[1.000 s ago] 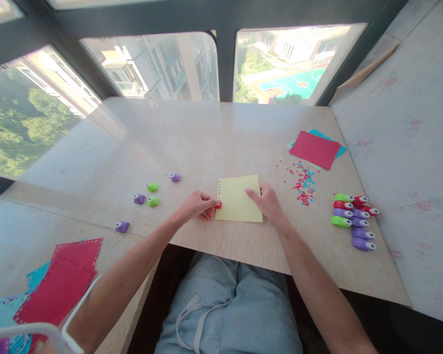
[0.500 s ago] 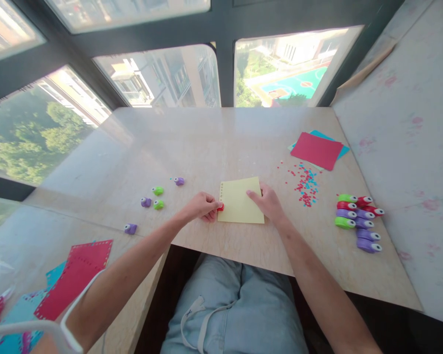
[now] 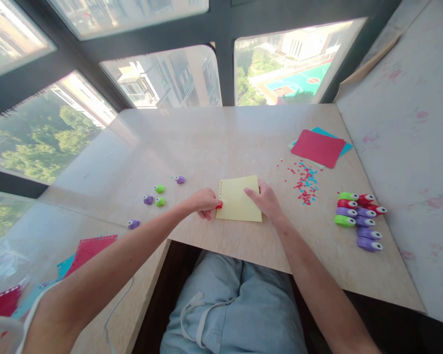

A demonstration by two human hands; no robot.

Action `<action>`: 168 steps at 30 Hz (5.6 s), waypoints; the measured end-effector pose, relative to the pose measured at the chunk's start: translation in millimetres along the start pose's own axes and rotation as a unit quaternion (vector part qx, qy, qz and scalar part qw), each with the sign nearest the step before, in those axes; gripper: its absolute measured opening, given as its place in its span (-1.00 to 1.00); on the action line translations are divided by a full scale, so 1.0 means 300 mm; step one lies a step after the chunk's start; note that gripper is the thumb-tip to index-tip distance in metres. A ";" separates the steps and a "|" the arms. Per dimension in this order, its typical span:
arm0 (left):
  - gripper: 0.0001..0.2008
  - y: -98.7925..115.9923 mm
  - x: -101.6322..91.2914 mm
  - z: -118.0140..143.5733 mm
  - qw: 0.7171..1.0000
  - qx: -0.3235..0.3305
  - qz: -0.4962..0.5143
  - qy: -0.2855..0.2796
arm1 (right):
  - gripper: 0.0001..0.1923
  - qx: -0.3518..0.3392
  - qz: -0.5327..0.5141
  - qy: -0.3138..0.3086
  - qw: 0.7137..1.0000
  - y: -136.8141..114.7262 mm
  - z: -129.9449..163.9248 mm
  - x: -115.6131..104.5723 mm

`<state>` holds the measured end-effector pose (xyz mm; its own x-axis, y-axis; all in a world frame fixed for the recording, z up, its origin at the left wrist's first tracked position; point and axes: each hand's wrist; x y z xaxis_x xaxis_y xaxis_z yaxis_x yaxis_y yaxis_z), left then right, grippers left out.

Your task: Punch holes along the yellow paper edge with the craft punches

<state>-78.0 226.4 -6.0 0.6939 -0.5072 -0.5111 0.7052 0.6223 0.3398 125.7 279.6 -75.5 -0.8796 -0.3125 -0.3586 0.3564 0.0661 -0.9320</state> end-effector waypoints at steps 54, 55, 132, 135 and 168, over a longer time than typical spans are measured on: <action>-0.56 -0.144 -0.001 0.082 0.930 0.338 -0.012 0.147 | -0.66 -0.027 -0.012 -0.004 1.000 0.041 0.003 -0.003; -0.54 -0.152 0.010 0.085 0.926 0.350 -0.029 0.141 | -0.66 -0.026 -0.009 -0.002 1.000 0.043 0.002 -0.003; -0.65 -0.129 0.255 0.088 0.772 0.317 0.504 0.223 | -0.57 0.059 -0.271 -0.004 0.961 0.021 0.036 -0.039; -0.66 -0.124 0.256 0.087 0.768 0.317 0.509 0.224 | -0.57 0.055 -0.269 -0.005 0.961 0.019 0.035 -0.038; -0.74 -0.059 0.249 0.122 0.745 0.364 0.503 0.244 | -0.49 0.049 -0.258 -0.054 0.963 0.021 0.032 -0.039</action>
<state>-33.3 155.6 -21.2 0.9147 0.3844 0.1250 -0.1204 -0.0360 0.9921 141.2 274.6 -76.7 -0.9117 -0.3769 0.1636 -0.0866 -0.2130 -0.9732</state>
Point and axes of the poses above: each hand's wrist, its own z-axis away from the middle knuckle, its own x-axis out of the palm, y = z × x, and after that the axes turned 1 degree about -y, right-handed
